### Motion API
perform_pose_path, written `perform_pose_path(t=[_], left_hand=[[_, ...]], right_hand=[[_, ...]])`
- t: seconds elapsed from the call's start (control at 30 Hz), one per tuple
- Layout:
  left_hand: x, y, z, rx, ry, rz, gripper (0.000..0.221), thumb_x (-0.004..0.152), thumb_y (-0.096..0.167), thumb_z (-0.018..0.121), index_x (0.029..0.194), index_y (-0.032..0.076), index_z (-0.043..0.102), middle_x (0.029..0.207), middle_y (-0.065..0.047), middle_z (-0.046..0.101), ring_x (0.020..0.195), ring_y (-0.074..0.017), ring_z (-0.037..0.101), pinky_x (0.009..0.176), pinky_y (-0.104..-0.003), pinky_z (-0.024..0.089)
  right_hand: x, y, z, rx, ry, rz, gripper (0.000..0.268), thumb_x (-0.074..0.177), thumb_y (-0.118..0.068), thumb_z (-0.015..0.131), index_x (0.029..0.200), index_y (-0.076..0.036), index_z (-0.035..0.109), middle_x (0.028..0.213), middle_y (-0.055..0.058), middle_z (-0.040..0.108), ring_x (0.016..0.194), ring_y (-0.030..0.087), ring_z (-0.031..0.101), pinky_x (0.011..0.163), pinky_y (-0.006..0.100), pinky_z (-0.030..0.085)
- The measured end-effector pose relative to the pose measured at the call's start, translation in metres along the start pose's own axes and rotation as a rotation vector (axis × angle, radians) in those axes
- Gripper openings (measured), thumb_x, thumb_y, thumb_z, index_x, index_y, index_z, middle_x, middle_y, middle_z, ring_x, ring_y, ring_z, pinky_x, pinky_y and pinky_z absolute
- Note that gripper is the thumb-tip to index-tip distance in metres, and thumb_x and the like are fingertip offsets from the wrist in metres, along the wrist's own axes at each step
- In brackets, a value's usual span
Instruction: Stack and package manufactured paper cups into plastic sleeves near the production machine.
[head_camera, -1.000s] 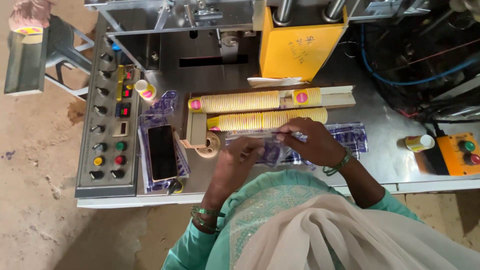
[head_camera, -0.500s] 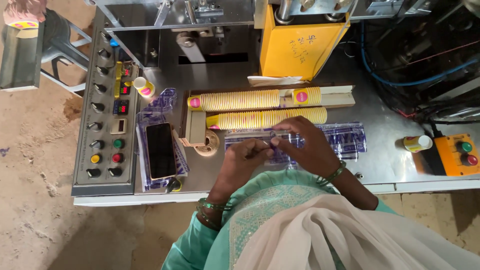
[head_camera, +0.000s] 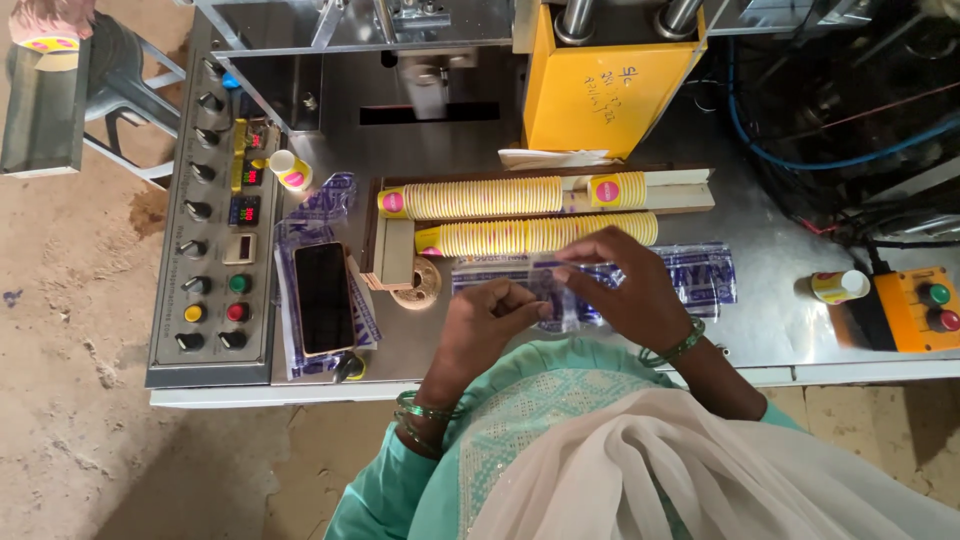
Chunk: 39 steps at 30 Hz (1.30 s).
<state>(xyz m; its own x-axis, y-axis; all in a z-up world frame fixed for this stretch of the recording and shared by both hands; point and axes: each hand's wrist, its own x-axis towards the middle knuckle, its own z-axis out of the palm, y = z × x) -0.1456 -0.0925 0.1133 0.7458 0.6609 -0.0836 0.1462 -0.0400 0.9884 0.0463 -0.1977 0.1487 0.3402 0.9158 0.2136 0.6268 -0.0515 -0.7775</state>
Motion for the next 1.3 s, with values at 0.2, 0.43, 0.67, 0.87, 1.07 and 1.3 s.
perform_pose_path(t=[0.2,0.43,0.67,0.87,1.07,1.3], left_hand=[[0.003,0.001,0.006,0.051,0.047,0.094,0.019,0.083,0.016,0.085,0.086,0.001,0.072,0.076,-0.005,0.076,0.065,-0.0039,0.066,0.058,-0.025,0.056],[0.006,-0.006,0.01,0.186,0.036,0.093,0.031,0.081,0.021,0.086,0.075,0.002,0.064,0.068,-0.006,0.07,0.058,-0.0084,0.064,0.054,-0.028,0.053],[0.013,-0.02,0.01,0.32,0.192,0.186,0.035,0.083,0.021,0.087,0.073,0.003,0.059,0.062,-0.006,0.063,0.05,-0.0132,0.054,0.047,-0.029,0.043],[0.013,-0.008,0.015,0.224,0.226,0.33,0.017,0.092,0.01,0.073,0.108,0.007,0.066,0.091,-0.007,0.065,0.07,-0.0137,0.064,0.057,-0.029,0.054],[0.02,-0.022,0.025,0.424,0.241,0.426,0.012,0.094,0.008,0.069,0.106,0.009,0.071,0.095,-0.01,0.066,0.08,-0.0255,0.067,0.065,-0.038,0.056],[0.077,-0.078,0.028,0.593,0.183,0.153,0.021,0.099,0.016,0.058,0.084,0.005,0.069,0.082,-0.014,0.067,0.07,-0.0303,0.067,0.067,-0.043,0.055]], right_hand=[[-0.003,0.0,0.004,0.057,-0.121,0.152,0.031,0.088,-0.032,0.078,0.107,-0.008,0.075,0.1,0.006,0.076,0.088,0.015,0.074,0.079,0.031,0.059],[0.001,-0.008,0.004,0.03,-0.206,0.233,0.035,0.084,-0.034,0.078,0.108,-0.009,0.075,0.093,0.004,0.077,0.078,0.015,0.073,0.072,0.031,0.059],[0.0,0.004,0.007,-0.02,-0.225,0.291,0.024,0.091,-0.029,0.072,0.091,-0.005,0.068,0.075,0.007,0.07,0.064,0.017,0.066,0.061,0.034,0.053],[-0.001,0.02,0.019,-0.048,-0.177,0.167,0.02,0.092,-0.023,0.067,0.086,-0.004,0.062,0.07,0.008,0.063,0.058,0.017,0.058,0.055,0.035,0.048],[-0.011,0.071,0.046,0.369,-0.309,0.332,0.023,0.099,-0.019,0.061,0.085,-0.001,0.06,0.069,0.007,0.052,0.058,0.015,0.046,0.054,0.034,0.039],[-0.003,0.046,0.05,0.186,-0.31,0.075,0.021,0.098,-0.017,0.053,0.083,-0.002,0.055,0.065,0.009,0.052,0.058,0.018,0.048,0.056,0.036,0.042]])
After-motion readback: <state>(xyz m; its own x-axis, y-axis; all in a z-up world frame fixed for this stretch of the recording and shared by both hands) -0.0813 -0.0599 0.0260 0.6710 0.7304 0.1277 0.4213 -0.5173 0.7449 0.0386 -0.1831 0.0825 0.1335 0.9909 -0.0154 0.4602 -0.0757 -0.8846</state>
